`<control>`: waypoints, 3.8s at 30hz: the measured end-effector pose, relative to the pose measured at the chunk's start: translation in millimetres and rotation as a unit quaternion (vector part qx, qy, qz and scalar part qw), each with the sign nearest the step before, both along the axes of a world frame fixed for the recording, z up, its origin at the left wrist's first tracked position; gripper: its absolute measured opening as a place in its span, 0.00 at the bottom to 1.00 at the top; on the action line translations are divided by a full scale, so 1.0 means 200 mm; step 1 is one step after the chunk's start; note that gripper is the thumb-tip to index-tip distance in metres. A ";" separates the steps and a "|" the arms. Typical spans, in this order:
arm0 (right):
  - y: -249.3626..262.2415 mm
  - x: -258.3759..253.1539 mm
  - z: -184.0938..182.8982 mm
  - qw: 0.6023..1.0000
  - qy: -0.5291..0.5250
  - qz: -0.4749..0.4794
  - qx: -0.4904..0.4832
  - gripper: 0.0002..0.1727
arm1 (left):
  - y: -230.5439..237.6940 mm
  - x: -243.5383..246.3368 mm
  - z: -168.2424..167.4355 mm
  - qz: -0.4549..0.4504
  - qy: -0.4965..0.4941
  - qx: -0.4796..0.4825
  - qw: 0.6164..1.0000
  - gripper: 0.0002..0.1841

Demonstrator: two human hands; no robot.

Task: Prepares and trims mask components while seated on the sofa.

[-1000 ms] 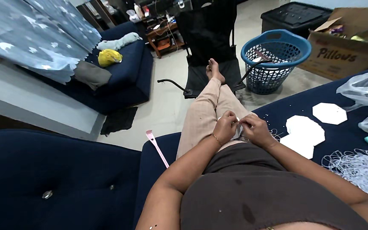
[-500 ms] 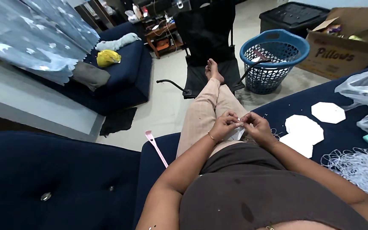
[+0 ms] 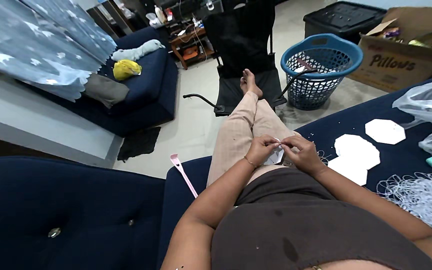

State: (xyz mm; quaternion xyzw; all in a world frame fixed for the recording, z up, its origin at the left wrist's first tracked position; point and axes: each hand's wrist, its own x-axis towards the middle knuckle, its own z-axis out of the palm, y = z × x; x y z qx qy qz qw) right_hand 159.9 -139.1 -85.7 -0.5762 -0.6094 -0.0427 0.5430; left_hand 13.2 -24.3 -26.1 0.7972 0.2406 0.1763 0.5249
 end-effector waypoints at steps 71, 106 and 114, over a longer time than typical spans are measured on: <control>-0.53 0.61 0.10 0.833 0.059 -0.171 -0.524 0.14 | 0.01 -0.02 0.02 -0.101 -0.019 -0.093 0.990 0.13; -0.04 0.05 0.22 0.971 0.125 0.096 -0.182 0.13 | -0.01 0.01 0.03 -0.022 -0.089 -0.061 0.994 0.08; -0.03 0.04 0.19 0.979 0.103 0.071 -0.161 0.10 | 0.01 0.00 0.02 -0.033 -0.080 -0.087 0.992 0.05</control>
